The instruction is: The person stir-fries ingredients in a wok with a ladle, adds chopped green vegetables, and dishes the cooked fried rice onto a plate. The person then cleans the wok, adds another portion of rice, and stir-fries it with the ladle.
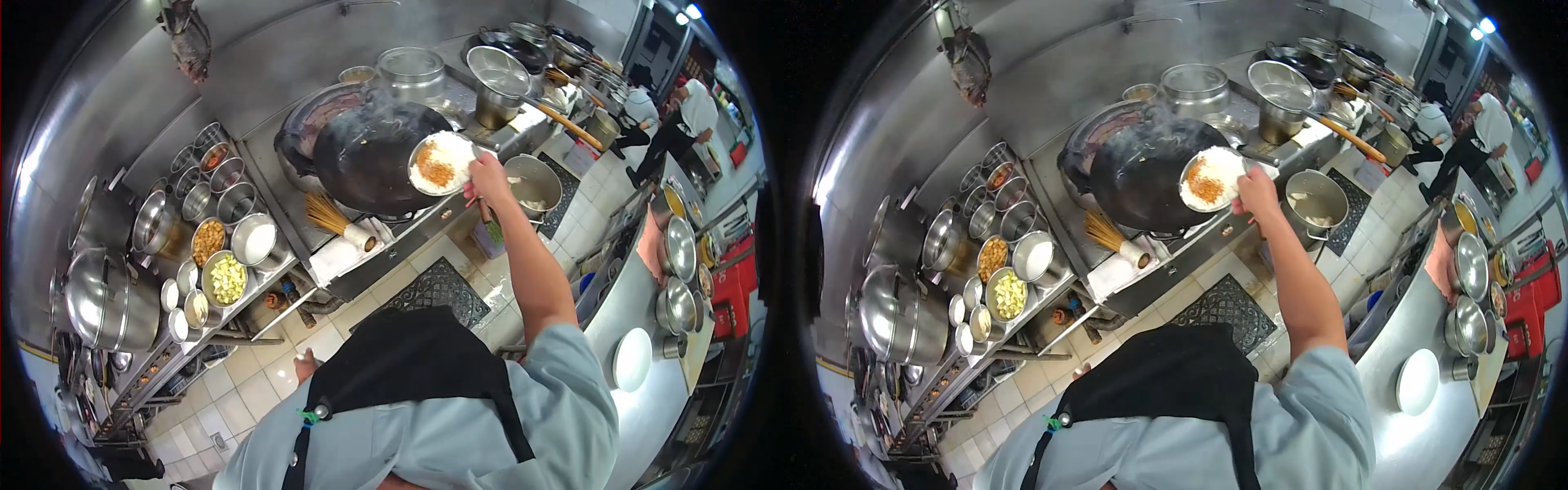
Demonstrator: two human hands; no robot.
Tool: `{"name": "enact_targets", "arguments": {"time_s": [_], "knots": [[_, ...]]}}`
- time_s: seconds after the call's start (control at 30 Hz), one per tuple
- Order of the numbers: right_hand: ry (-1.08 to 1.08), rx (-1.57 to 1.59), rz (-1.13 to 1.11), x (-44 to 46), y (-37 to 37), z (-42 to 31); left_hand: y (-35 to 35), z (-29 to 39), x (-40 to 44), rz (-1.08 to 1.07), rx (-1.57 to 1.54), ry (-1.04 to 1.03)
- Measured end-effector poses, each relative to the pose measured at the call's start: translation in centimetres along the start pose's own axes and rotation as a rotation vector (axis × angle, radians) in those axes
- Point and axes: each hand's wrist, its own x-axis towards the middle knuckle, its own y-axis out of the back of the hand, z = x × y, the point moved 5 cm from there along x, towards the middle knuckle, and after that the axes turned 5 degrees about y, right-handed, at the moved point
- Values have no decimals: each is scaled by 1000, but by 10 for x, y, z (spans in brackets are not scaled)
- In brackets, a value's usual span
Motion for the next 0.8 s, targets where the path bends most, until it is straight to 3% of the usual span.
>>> {"name": "enact_targets", "arguments": {"time_s": [0.07,0.13,0.17,0.2,0.27,0.37,0.5,0.6,0.63,0.73,0.8], "knots": [[162,-149,1,19,-34,-23,21,-29,-10,64,84,83],[761,-854,315,58,-73,-11,34,-54,-17,106,93,176],[876,-1175,165,70,-101,-1,37,-67,-21,116,62,230],[664,-935,163,67,-113,0,41,-78,-26,128,30,284],[535,-963,126,52,-128,-10,42,-95,-38,163,21,373],[524,-960,102,77,-136,-15,36,-100,-55,215,9,463],[632,-1068,6,91,-149,-20,23,-91,-68,240,11,498],[630,-1239,-251,52,-170,-34,14,-76,-71,251,12,494],[700,-1237,-176,57,-173,-17,11,-72,-71,251,18,486],[808,-1396,-266,50,-167,-25,4,-51,-61,244,48,417],[835,-1391,-135,82,-165,-3,0,-28,-50,217,55,339]]}}
